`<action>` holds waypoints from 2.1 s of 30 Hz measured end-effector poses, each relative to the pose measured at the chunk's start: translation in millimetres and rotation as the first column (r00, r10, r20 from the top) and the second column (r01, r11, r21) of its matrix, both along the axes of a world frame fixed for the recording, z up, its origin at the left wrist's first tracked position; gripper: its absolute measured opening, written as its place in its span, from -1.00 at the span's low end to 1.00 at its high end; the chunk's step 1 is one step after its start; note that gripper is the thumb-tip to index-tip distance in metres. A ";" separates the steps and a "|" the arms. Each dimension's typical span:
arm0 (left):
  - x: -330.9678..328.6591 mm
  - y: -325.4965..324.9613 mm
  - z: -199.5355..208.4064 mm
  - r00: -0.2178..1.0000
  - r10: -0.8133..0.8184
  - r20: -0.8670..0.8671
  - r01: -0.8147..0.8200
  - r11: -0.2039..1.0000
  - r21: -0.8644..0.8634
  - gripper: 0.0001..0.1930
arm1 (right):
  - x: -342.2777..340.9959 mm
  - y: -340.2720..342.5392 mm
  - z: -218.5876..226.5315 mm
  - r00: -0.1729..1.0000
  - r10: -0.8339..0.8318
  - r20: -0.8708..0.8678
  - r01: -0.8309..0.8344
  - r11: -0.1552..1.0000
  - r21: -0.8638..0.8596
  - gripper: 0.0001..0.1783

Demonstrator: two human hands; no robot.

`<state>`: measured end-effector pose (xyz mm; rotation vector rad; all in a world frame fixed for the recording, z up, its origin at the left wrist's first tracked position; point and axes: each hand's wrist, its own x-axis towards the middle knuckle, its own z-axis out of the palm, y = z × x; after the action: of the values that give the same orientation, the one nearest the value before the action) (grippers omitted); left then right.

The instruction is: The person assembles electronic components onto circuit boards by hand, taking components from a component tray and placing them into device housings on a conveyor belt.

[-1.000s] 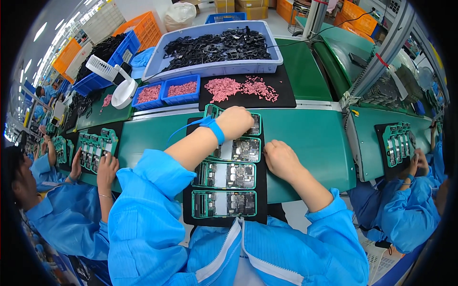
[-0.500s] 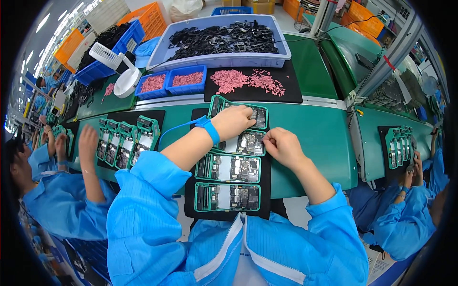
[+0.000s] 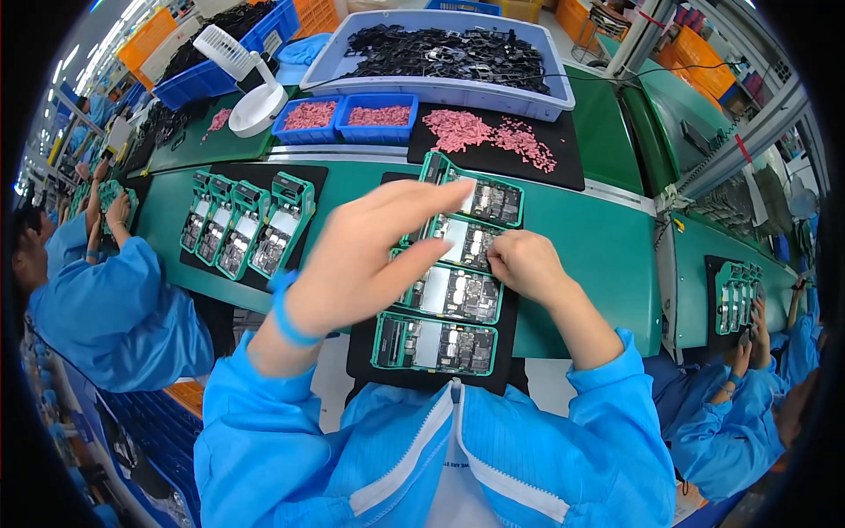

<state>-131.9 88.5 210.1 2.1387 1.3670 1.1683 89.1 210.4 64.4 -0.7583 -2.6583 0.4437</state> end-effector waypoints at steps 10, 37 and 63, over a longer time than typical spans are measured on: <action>-90.5 -159.3 50.7 0.904 -0.104 0.416 -0.087 0.906 0.415 -0.43 | 0.1 -7.2 9.8 0.997 0.014 0.080 -0.019 0.998 0.054 -0.93; -374.0 -58.2 -135.2 0.111 0.911 -0.396 -0.992 0.074 -0.107 -0.04 | 5.0 69.5 -32.8 0.751 -0.660 -0.028 0.394 0.481 -0.783 -0.48; -510.8 -89.5 -228.3 0.111 0.596 -0.795 -0.954 0.289 0.084 -0.25 | 321.1 -11.4 -47.0 -0.645 -0.443 -0.623 0.435 0.458 -0.776 -0.79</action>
<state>-642.7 -1.0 -18.1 1.3021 3.0978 -0.0466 410.2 199.0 17.4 -1.0207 -0.2709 0.3752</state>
